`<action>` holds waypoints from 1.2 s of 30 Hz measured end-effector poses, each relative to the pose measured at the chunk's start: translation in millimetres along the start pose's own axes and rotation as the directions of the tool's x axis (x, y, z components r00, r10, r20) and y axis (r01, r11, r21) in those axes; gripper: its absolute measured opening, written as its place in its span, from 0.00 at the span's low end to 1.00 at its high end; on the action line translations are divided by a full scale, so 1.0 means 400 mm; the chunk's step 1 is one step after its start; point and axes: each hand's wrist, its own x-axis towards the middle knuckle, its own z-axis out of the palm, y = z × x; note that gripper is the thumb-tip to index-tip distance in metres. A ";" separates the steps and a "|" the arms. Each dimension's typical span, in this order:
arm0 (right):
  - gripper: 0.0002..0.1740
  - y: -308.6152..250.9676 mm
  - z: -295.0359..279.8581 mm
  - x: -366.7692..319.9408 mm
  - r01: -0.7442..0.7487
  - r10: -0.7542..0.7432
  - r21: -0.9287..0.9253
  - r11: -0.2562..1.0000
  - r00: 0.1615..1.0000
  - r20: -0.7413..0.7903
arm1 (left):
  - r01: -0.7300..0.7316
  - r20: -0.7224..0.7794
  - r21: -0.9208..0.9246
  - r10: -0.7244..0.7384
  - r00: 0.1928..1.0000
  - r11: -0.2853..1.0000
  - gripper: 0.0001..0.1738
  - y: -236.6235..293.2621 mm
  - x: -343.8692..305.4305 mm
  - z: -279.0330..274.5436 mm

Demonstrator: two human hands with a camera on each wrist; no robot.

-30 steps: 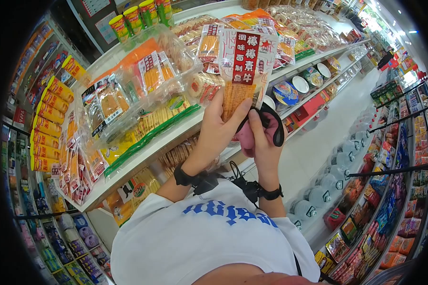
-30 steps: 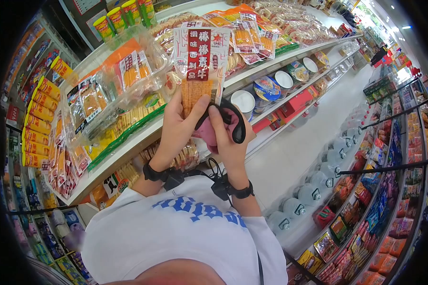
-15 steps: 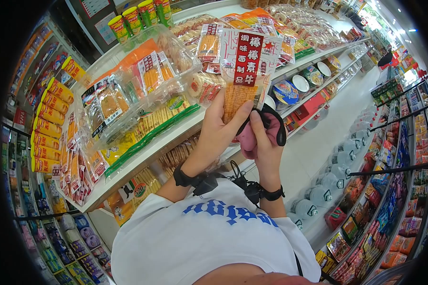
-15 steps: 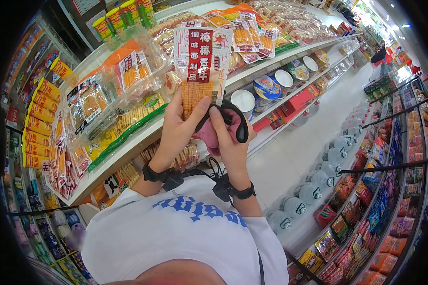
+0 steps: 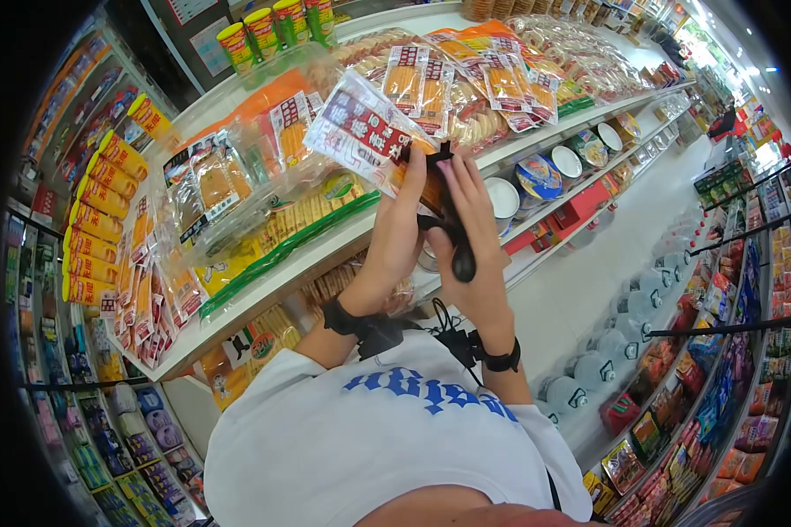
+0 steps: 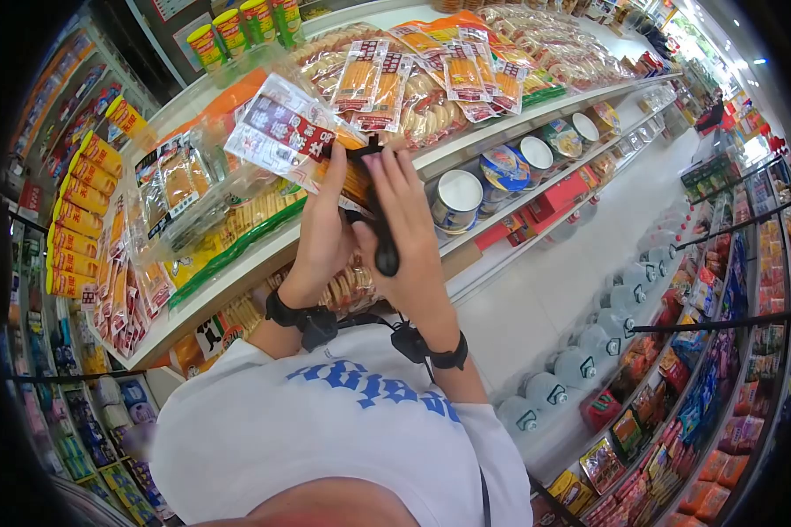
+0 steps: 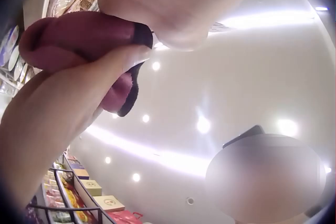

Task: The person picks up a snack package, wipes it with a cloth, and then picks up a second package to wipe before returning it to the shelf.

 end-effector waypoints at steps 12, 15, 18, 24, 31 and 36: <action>0.18 0.101 -0.013 -0.032 -0.334 0.363 0.219 0.917 0.926 -0.108 | 0.010 0.234 0.321 -0.089 0.968 0.947 0.24 0.025 -0.003 -0.051; 0.19 0.092 -0.019 -0.017 -0.174 0.280 0.267 0.948 0.854 -0.438 | -0.019 0.266 0.409 -0.099 0.959 0.912 0.21 0.021 -0.007 -0.057; 0.21 0.100 -0.035 -0.040 -0.295 0.392 0.259 0.920 0.735 -0.553 | -0.157 0.253 0.364 0.065 0.965 0.918 0.18 0.028 -0.008 -0.040; 0.19 0.036 -0.011 -0.068 -0.445 0.553 0.691 0.570 0.830 0.079 | -0.313 0.137 0.390 0.281 0.950 0.866 0.16 0.030 -0.008 0.003; 0.16 0.049 -0.016 -0.066 -0.512 0.502 0.635 0.578 0.837 0.218 | -0.241 0.057 0.379 0.237 0.970 0.894 0.17 0.039 -0.003 -0.019; 0.13 0.082 -0.049 -0.069 -0.401 0.619 0.694 0.598 0.781 -0.082 | -0.253 0.116 0.343 0.226 0.967 0.905 0.17 0.079 -0.003 -0.044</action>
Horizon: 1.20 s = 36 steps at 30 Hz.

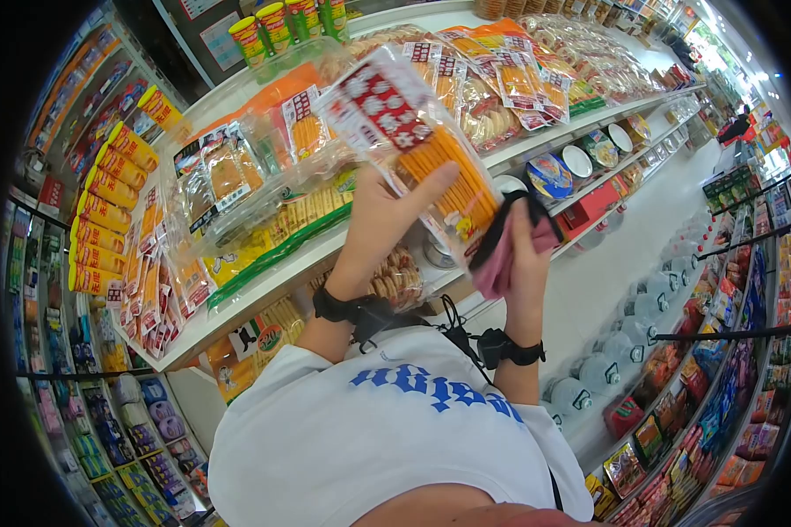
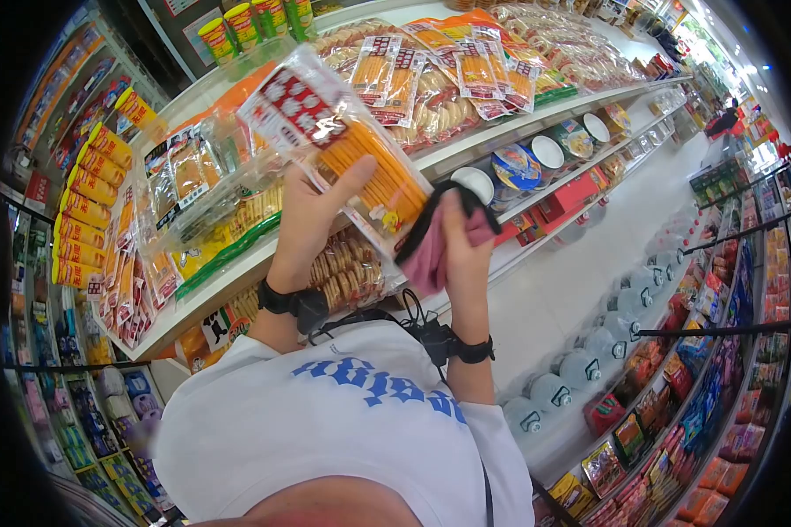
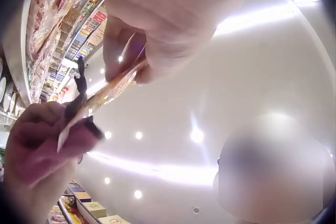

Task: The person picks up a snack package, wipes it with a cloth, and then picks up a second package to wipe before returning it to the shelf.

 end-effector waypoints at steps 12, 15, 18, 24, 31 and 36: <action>0.18 0.012 0.023 0.063 -0.036 0.035 0.011 0.999 0.999 0.034 | -0.042 -0.078 0.175 0.056 0.995 0.984 0.19 -0.030 0.023 -0.071; 0.18 -0.005 -0.025 0.200 0.072 -0.070 0.047 0.996 0.997 -0.042 | -0.102 -0.153 0.196 0.133 0.979 0.975 0.16 -0.015 0.030 -0.145; 0.17 -0.011 -0.054 0.361 0.136 -0.122 0.153 0.979 0.988 -0.097 | -0.151 -0.254 0.234 0.210 0.944 0.961 0.12 0.022 0.031 -0.192; 0.20 0.083 -0.155 0.471 -0.154 0.166 0.287 0.945 0.986 -0.019 | -0.041 -0.244 0.803 0.392 0.887 0.594 0.13 0.058 0.094 -0.348; 0.21 0.096 -0.112 0.237 -0.203 0.236 0.266 0.942 0.967 -0.097 | 0.102 -0.092 0.948 -0.048 0.995 0.302 0.27 -0.075 0.245 -0.447; 0.25 0.039 -0.100 0.139 -0.205 0.222 0.262 0.943 0.975 -0.034 | 0.082 -0.008 0.980 -0.375 0.927 0.181 0.36 -0.160 0.294 -0.466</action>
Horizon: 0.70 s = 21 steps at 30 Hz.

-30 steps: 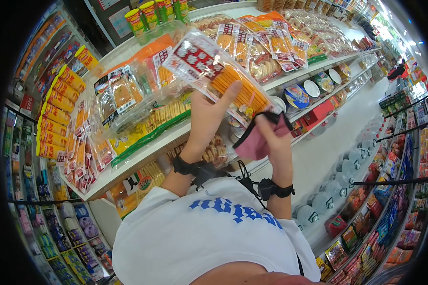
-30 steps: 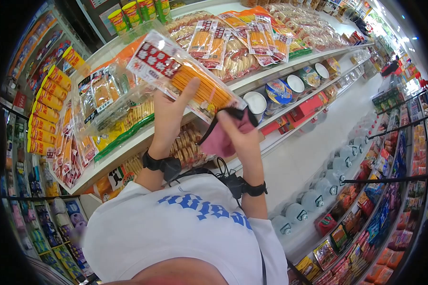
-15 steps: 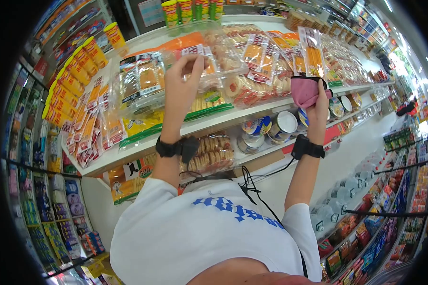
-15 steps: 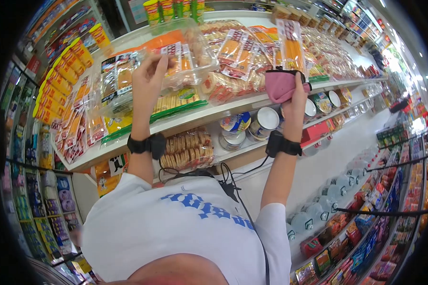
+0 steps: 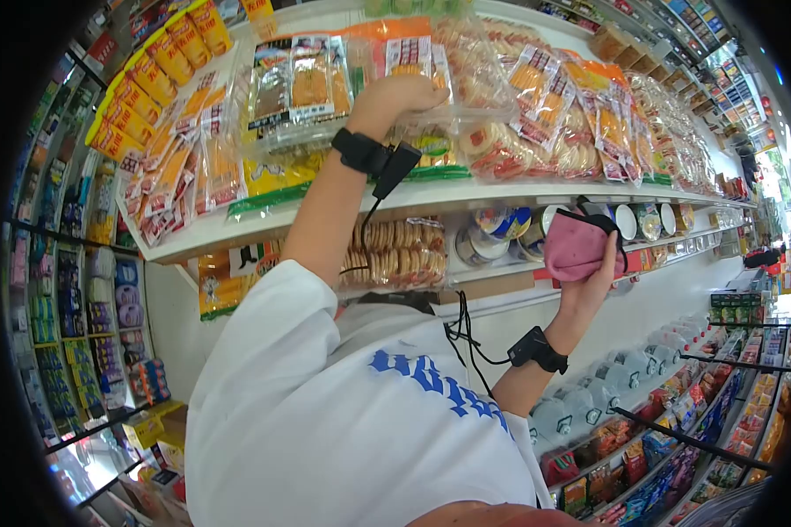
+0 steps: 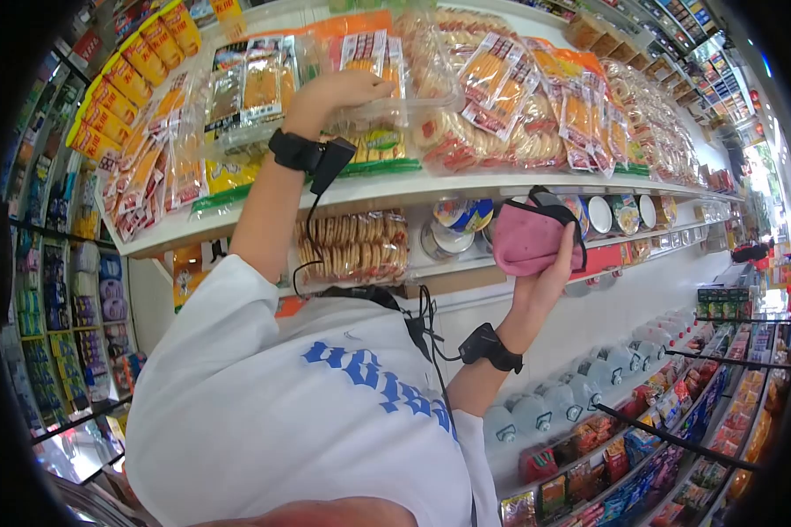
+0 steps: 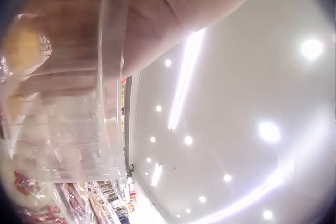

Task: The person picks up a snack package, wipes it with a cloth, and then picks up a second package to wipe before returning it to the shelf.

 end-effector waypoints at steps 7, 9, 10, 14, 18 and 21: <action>0.23 0.009 0.007 -0.020 0.030 -0.030 -0.001 1.000 0.997 -0.066 | 0.161 -0.164 -0.075 -0.172 0.971 0.984 0.26 0.068 -0.064 -0.046; 0.22 0.010 0.014 -0.026 0.032 -0.032 0.015 0.999 0.998 -0.055 | 0.076 -0.317 -0.031 -0.082 0.945 0.997 0.21 0.029 -0.056 -0.016; 0.22 0.010 0.020 -0.030 0.032 -0.031 0.022 0.999 0.998 -0.047 | 0.038 -0.390 -0.007 -0.038 0.920 0.999 0.18 0.020 -0.057 -0.011; 0.22 0.007 0.031 -0.054 0.038 -0.038 0.010 0.999 0.999 -0.025 | 0.183 -0.559 -0.004 -0.154 0.815 0.983 0.16 0.022 -0.049 -0.035; 0.22 -0.013 0.054 -0.096 0.009 -0.009 0.038 0.999 1.000 -0.012 | -0.073 -0.832 -0.234 -0.160 0.531 0.970 0.19 0.113 -0.112 -0.087; 0.25 -0.014 0.059 -0.113 0.051 -0.052 0.053 0.997 0.999 0.017 | -0.428 -0.899 -0.302 -0.106 0.425 0.852 0.20 0.249 -0.197 -0.108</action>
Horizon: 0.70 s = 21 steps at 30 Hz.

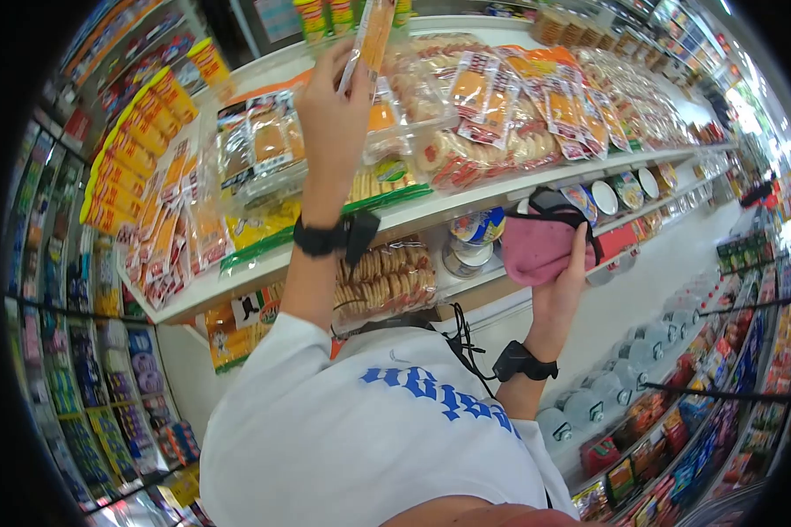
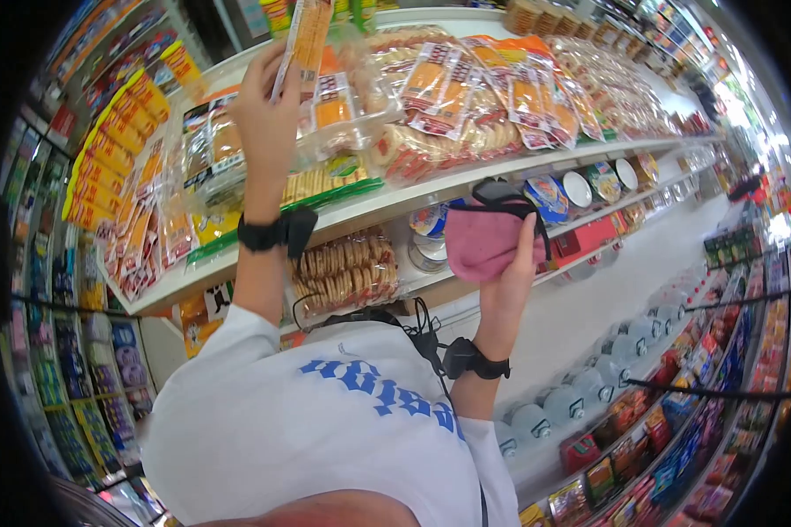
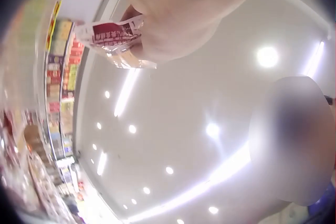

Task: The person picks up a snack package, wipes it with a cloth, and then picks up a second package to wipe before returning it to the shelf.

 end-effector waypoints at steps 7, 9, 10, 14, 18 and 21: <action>0.31 0.021 0.098 -0.074 -0.033 0.030 0.028 0.999 0.992 0.121 | -0.351 0.458 -0.287 0.449 0.767 0.891 0.22 0.226 -0.276 0.078; 0.27 0.021 0.093 -0.084 0.003 0.002 -0.034 0.999 0.990 0.140 | -0.376 0.534 -0.325 0.496 0.684 0.868 0.24 0.239 -0.292 0.082; 0.24 0.018 0.092 -0.087 0.022 -0.016 -0.036 0.999 0.989 0.149 | -0.387 0.584 -0.313 0.498 0.642 0.867 0.25 0.241 -0.270 0.063; 0.17 -0.009 0.088 -0.111 0.015 -0.065 0.215 0.976 0.972 0.227 | -0.223 0.644 -0.420 0.462 0.609 0.880 0.27 0.217 -0.274 0.077; 0.23 0.019 0.052 -0.106 0.047 -0.154 0.337 0.940 0.941 0.300 | -0.141 0.588 -0.457 0.417 0.693 0.878 0.31 0.242 -0.279 0.081; 0.20 0.018 0.057 -0.095 0.143 -0.189 0.238 0.961 0.965 0.182 | -0.246 0.607 -0.412 0.466 0.644 0.877 0.32 0.238 -0.272 0.082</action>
